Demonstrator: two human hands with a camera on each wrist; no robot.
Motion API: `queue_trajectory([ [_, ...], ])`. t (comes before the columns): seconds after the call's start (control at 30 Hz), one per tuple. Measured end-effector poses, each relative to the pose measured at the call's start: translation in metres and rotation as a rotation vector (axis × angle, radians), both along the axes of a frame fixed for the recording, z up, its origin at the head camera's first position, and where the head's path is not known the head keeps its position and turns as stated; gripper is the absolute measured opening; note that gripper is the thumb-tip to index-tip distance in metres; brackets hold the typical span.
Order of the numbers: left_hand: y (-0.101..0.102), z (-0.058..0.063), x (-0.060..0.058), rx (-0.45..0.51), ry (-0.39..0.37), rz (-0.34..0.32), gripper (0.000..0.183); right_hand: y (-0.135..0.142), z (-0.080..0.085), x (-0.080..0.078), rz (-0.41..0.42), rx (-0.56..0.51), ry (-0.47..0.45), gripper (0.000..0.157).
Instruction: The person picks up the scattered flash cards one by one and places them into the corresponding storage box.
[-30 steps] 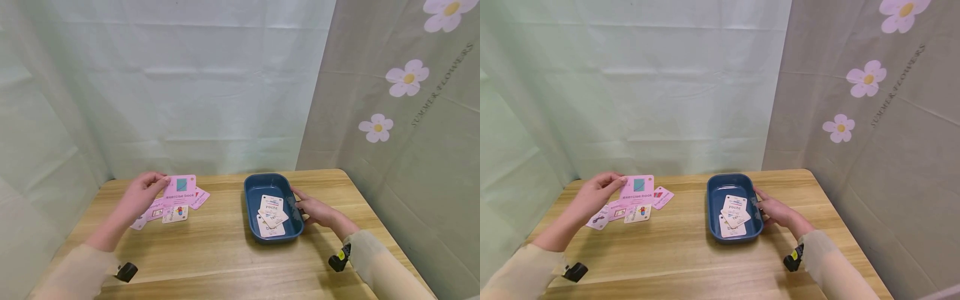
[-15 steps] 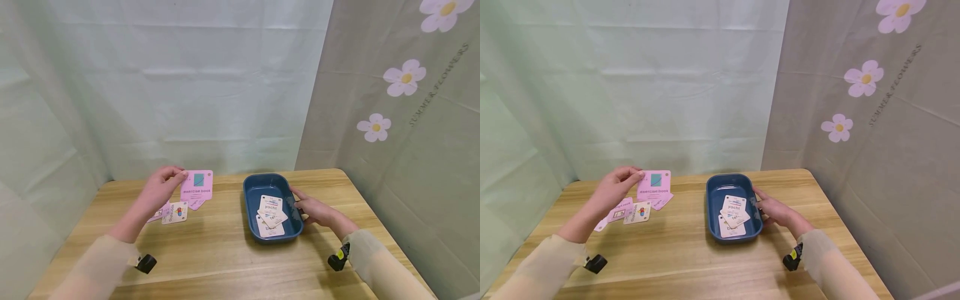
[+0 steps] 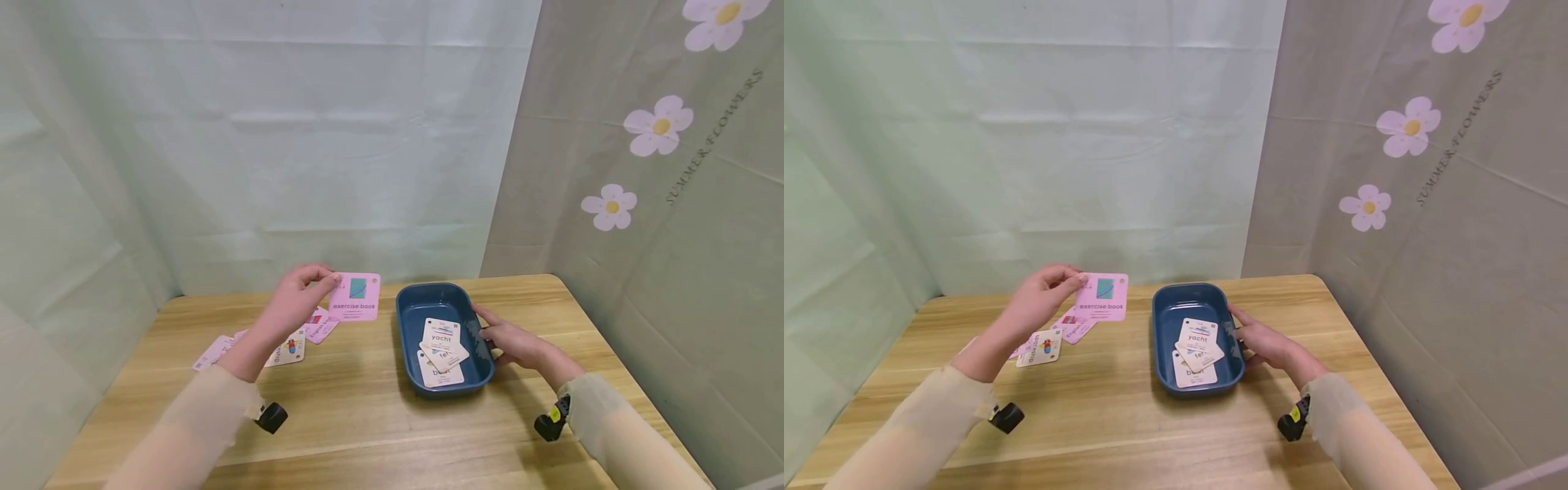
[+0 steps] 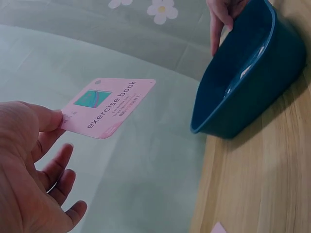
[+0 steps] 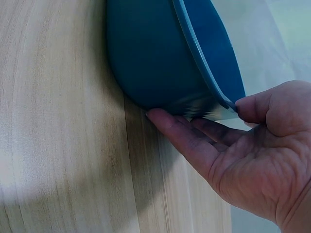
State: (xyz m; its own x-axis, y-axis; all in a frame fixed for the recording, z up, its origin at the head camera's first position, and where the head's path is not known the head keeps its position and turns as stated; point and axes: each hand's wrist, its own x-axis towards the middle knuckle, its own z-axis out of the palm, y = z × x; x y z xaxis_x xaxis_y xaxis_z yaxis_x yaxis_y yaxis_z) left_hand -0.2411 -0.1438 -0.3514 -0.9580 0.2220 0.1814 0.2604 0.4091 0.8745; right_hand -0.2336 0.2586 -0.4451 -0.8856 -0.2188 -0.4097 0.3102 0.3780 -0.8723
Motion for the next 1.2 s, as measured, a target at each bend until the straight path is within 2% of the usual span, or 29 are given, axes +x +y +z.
queue_trajectory([
  [0.27,0.03,0.004,-0.011,-0.051,0.031,-0.02,0.025,0.0,0.002,0.0,-0.002,-0.004,-0.001,0.063],
  [0.47,0.049,0.005,-0.018,-0.089,0.024,-0.026,0.025,-0.001,0.004,0.001,0.007,-0.007,0.001,0.064],
  [0.67,0.066,0.0,-0.027,-0.105,-0.012,-0.018,0.027,-0.001,0.004,0.0,0.012,-0.003,0.006,0.064],
  [0.87,0.083,-0.008,-0.041,-0.149,0.027,-0.018,0.026,0.0,0.001,-0.002,0.01,-0.001,0.002,0.063],
  [1.2,0.106,-0.016,-0.055,-0.187,0.019,-0.002,0.02,0.001,0.0,-0.001,0.008,0.014,0.007,0.062],
])
